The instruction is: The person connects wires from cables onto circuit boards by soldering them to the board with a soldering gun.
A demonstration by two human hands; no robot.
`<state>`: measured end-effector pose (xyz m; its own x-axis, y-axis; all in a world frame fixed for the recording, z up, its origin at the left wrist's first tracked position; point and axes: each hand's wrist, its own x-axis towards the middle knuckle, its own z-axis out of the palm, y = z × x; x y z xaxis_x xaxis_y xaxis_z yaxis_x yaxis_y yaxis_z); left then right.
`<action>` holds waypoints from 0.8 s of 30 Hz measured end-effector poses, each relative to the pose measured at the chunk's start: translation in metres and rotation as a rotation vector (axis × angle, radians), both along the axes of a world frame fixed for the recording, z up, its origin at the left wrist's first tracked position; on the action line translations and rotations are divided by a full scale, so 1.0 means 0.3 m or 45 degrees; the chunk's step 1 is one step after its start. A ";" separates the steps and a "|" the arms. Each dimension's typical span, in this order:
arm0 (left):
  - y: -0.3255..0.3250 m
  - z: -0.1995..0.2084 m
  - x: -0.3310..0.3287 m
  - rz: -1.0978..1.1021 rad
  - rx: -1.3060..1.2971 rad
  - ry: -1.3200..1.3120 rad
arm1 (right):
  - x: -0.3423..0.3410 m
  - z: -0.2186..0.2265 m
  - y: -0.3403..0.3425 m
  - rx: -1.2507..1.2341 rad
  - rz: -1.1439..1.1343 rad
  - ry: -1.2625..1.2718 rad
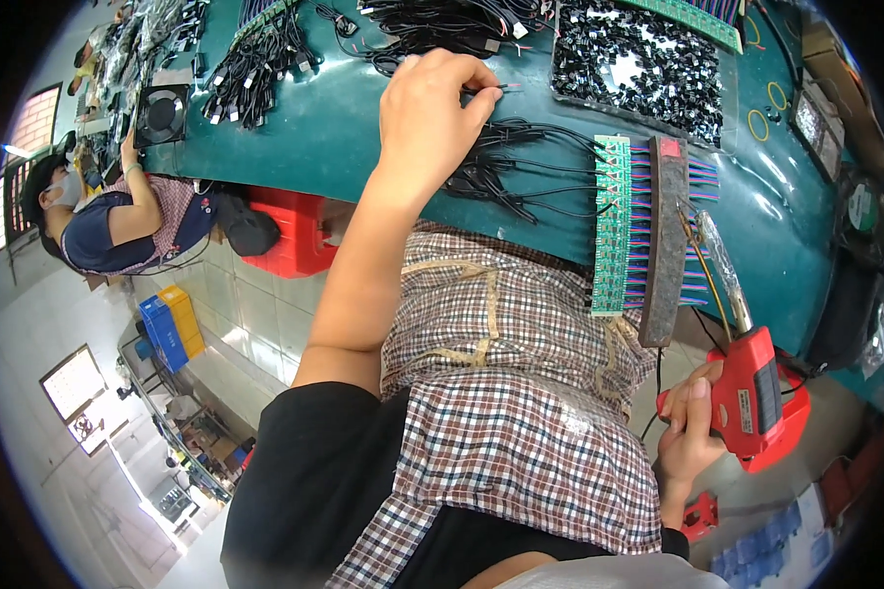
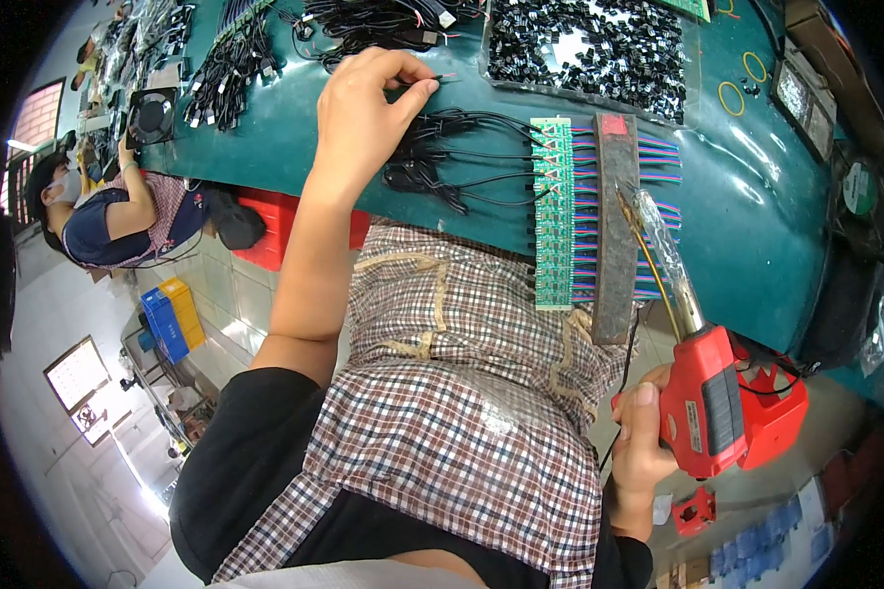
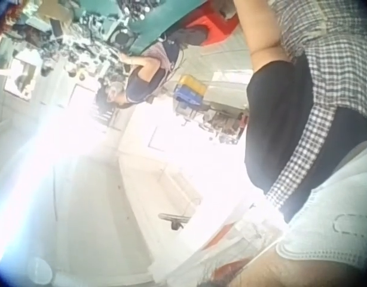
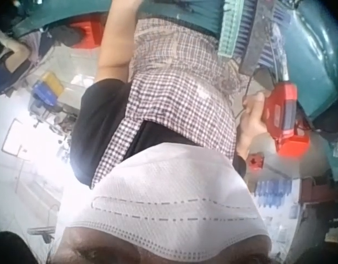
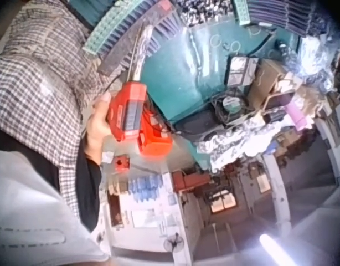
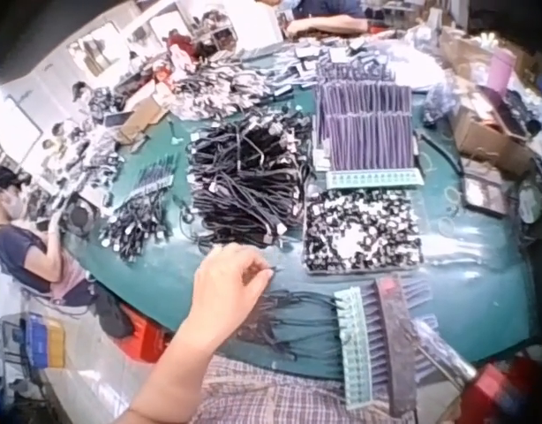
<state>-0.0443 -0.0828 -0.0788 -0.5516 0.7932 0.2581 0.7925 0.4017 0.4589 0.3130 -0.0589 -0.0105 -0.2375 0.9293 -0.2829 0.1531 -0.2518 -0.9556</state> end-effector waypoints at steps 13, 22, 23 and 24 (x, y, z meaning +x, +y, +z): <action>0.002 0.147 0.069 -0.139 0.379 0.074 | 0.006 -0.003 -0.029 0.059 0.025 0.047; -0.044 0.210 0.273 -0.239 0.190 -0.801 | -0.035 0.009 -0.004 0.106 0.103 0.144; -0.046 0.195 0.283 -0.221 0.125 -0.978 | -0.041 0.016 -0.003 0.108 0.097 0.139; -0.047 0.173 0.293 -0.227 0.126 -0.983 | -0.048 0.025 -0.002 0.091 0.098 0.133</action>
<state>0.0435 -0.0970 -0.0270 -0.4706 0.8795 -0.0713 0.2847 0.2279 0.9311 0.2985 -0.0594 -0.0031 -0.3332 0.9241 -0.1869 0.0683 -0.1740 -0.9824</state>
